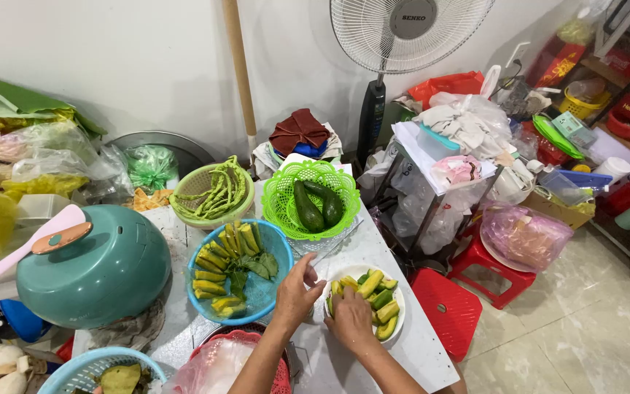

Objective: The person peels green fruit wedges by hand at a table, pulling the skin off each piece and placing the peeled pieces into a white bowl. Discarded peels accumulate in a nearby basket as the person works through the fruit pieces one at a time.

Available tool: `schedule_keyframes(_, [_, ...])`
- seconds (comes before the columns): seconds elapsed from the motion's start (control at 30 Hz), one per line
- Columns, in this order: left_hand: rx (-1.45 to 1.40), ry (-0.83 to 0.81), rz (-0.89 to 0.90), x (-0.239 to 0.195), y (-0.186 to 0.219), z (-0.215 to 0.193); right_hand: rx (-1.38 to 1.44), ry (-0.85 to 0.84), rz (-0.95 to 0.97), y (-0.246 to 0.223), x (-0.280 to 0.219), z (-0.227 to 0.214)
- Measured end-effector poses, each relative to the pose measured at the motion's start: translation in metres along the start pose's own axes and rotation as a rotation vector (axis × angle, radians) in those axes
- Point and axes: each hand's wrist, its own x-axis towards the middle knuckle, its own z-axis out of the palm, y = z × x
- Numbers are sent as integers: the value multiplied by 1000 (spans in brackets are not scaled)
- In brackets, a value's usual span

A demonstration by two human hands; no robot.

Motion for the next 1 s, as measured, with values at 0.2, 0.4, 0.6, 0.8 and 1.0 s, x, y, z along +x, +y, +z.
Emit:
schedule_keyframes(0.2, [18, 6, -15, 0, -2, -1, 24, -5, 16, 3, 1, 5])
schedule_keyframes(0.4, [35, -24, -45, 0, 2, 0, 46, -2, -18, 9, -1, 13])
schedule_keyframes(0.6, [33, -32, -58, -2, -1, 2, 475, -182, 232, 35, 16, -6])
schedule_keyframes(0.8, [23, -51, -55, -2, -4, 6, 1085, -148, 507, 82, 30, -28])
schedule_keyframes(1.0, [74, -83, -89, 0, 4, 7, 1549, 1, 330, 128, 28, -57])
